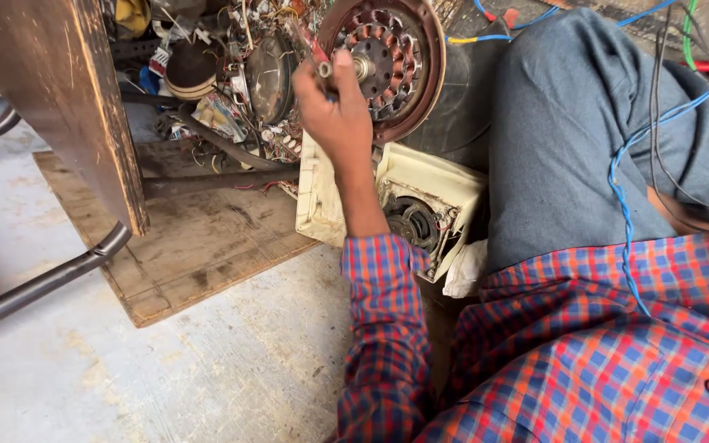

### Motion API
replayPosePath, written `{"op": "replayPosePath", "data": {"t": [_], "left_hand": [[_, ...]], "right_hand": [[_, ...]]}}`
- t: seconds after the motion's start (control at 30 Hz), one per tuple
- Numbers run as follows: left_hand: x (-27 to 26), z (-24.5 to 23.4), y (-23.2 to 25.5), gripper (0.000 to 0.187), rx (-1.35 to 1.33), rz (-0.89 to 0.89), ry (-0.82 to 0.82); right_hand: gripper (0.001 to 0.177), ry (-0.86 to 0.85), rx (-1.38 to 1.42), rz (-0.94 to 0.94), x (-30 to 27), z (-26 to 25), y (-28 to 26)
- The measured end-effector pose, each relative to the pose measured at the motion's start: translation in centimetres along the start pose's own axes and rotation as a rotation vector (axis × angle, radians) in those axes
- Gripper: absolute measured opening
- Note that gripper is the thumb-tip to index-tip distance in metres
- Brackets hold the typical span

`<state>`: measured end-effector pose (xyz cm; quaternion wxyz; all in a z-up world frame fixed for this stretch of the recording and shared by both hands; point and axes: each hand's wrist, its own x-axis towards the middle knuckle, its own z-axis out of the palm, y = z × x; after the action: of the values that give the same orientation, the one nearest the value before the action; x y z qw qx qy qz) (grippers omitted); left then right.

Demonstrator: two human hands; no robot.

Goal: The person uses a screwdriver to connect wires to a plug, then uses the tool to work on the internal components of a fan motor.

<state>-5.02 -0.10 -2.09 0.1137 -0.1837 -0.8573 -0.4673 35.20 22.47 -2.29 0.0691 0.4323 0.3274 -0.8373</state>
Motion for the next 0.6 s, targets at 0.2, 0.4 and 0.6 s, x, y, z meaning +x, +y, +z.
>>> {"op": "replayPosePath", "data": {"t": [0.2, 0.4, 0.6], "left_hand": [[2.1, 1.7, -2.0, 0.038, 0.045, 0.018, 0.0], [-0.8, 0.0, -1.4, 0.027, -0.563, -0.13, -0.06], [-5.7, -1.4, 7.8, 0.026, -0.962, -0.265, -0.34]], "right_hand": [[0.049, 0.061, 0.049, 0.054, 6.4, -11.4, 16.8], [0.05, 0.133, 0.105, 0.114, 20.9, -33.5, 40.3], [0.101, 0.089, -0.567, -0.718, 1.6, -1.9, 4.1]]}}
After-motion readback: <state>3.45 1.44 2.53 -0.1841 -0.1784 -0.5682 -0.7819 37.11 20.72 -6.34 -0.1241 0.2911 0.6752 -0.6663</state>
